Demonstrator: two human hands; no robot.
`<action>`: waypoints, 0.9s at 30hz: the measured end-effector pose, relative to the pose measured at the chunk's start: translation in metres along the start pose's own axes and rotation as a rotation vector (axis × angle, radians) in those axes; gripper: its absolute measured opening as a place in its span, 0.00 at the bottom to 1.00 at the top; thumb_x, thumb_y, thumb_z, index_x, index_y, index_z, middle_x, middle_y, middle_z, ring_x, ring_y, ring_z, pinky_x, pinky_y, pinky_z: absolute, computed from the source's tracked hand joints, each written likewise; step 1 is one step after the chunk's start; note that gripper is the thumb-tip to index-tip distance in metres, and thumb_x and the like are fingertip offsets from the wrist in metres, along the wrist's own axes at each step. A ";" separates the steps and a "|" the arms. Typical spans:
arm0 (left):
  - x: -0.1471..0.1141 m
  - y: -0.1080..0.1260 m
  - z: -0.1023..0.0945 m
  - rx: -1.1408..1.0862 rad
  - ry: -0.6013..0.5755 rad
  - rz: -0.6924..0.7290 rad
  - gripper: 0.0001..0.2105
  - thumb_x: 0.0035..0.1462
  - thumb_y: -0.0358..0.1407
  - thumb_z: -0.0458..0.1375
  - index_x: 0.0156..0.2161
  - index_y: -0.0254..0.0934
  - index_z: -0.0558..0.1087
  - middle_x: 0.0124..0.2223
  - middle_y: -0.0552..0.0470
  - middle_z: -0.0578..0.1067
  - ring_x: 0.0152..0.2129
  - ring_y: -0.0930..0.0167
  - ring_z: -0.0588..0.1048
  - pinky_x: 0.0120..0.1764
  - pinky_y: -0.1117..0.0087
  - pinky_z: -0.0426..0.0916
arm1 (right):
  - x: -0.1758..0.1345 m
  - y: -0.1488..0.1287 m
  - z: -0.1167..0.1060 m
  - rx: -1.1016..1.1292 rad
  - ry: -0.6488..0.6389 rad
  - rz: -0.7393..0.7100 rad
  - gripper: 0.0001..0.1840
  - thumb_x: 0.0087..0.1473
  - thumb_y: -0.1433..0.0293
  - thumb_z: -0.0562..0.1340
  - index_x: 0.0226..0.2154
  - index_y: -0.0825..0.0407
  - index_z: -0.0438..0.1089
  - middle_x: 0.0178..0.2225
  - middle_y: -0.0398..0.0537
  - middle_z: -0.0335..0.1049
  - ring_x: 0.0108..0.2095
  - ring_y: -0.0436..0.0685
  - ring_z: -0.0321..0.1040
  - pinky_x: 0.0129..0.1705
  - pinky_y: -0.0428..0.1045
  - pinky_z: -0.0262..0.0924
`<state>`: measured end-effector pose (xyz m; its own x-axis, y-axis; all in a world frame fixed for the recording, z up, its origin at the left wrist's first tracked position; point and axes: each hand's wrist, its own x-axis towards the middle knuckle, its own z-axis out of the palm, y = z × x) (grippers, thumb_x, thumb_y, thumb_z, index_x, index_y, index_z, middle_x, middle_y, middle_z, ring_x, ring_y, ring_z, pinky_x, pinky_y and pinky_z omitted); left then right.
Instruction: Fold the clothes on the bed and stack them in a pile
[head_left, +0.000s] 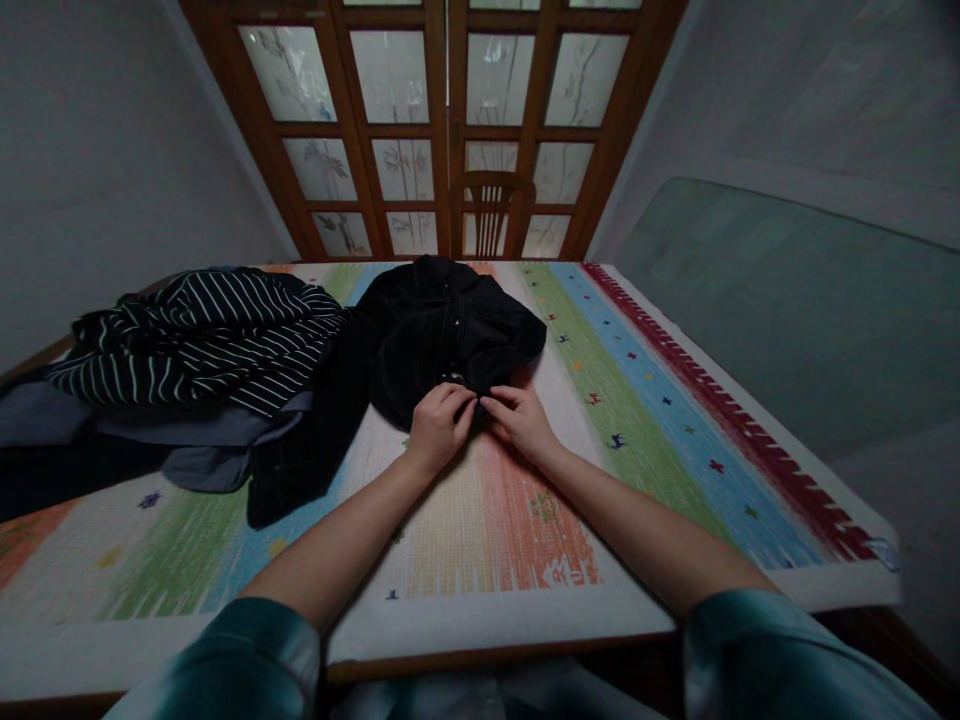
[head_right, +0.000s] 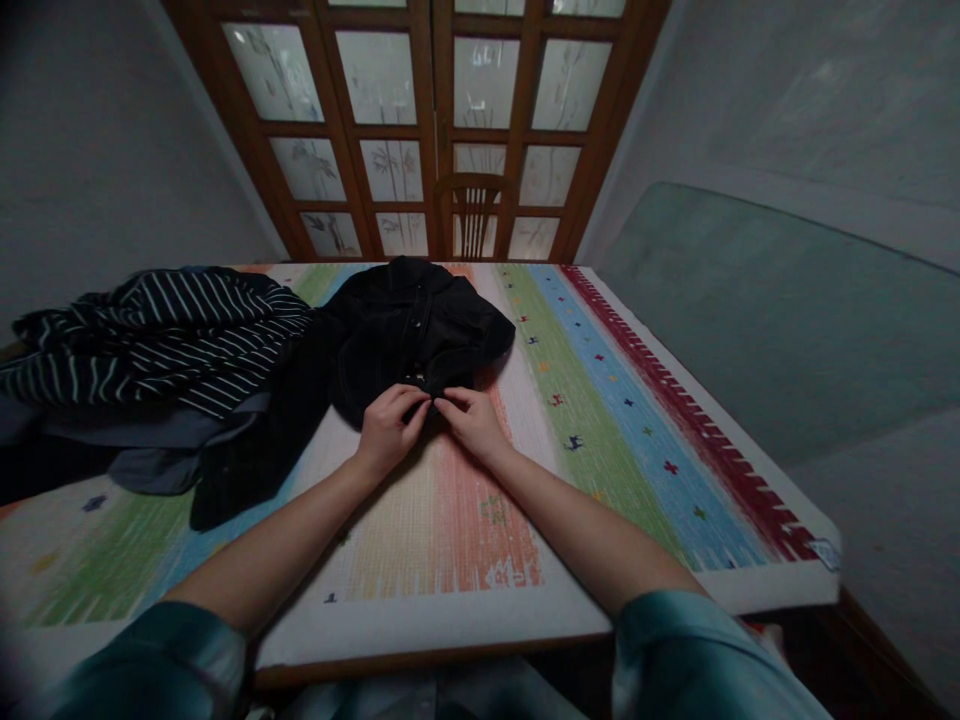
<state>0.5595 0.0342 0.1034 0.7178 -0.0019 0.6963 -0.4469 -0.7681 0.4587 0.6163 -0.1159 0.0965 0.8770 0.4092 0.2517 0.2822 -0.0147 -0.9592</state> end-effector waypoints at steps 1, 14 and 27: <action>0.000 0.001 0.000 -0.007 -0.001 -0.020 0.06 0.60 0.32 0.55 0.37 0.36 0.76 0.37 0.47 0.77 0.36 0.68 0.75 0.42 0.66 0.71 | 0.000 0.000 0.000 -0.031 0.007 -0.028 0.13 0.50 0.58 0.63 0.29 0.51 0.74 0.28 0.44 0.71 0.31 0.54 0.65 0.35 0.49 0.60; 0.007 0.010 0.006 -0.447 0.006 -0.553 0.08 0.51 0.40 0.62 0.31 0.36 0.76 0.30 0.51 0.78 0.27 0.70 0.76 0.34 0.69 0.72 | -0.008 -0.003 0.012 -0.455 0.107 -0.312 0.08 0.55 0.70 0.57 0.30 0.51 0.72 0.30 0.48 0.64 0.32 0.56 0.62 0.35 0.50 0.59; 0.005 0.008 0.011 -0.461 0.032 -0.615 0.08 0.45 0.31 0.61 0.34 0.36 0.69 0.29 0.54 0.75 0.26 0.73 0.76 0.32 0.72 0.70 | -0.002 0.009 0.006 -0.434 0.007 -0.289 0.09 0.51 0.72 0.58 0.35 0.52 0.72 0.32 0.48 0.66 0.34 0.56 0.64 0.37 0.51 0.61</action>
<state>0.5657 0.0213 0.1043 0.8965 0.3631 0.2539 -0.1546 -0.2806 0.9473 0.6146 -0.1113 0.0868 0.7419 0.4463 0.5005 0.6468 -0.2796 -0.7095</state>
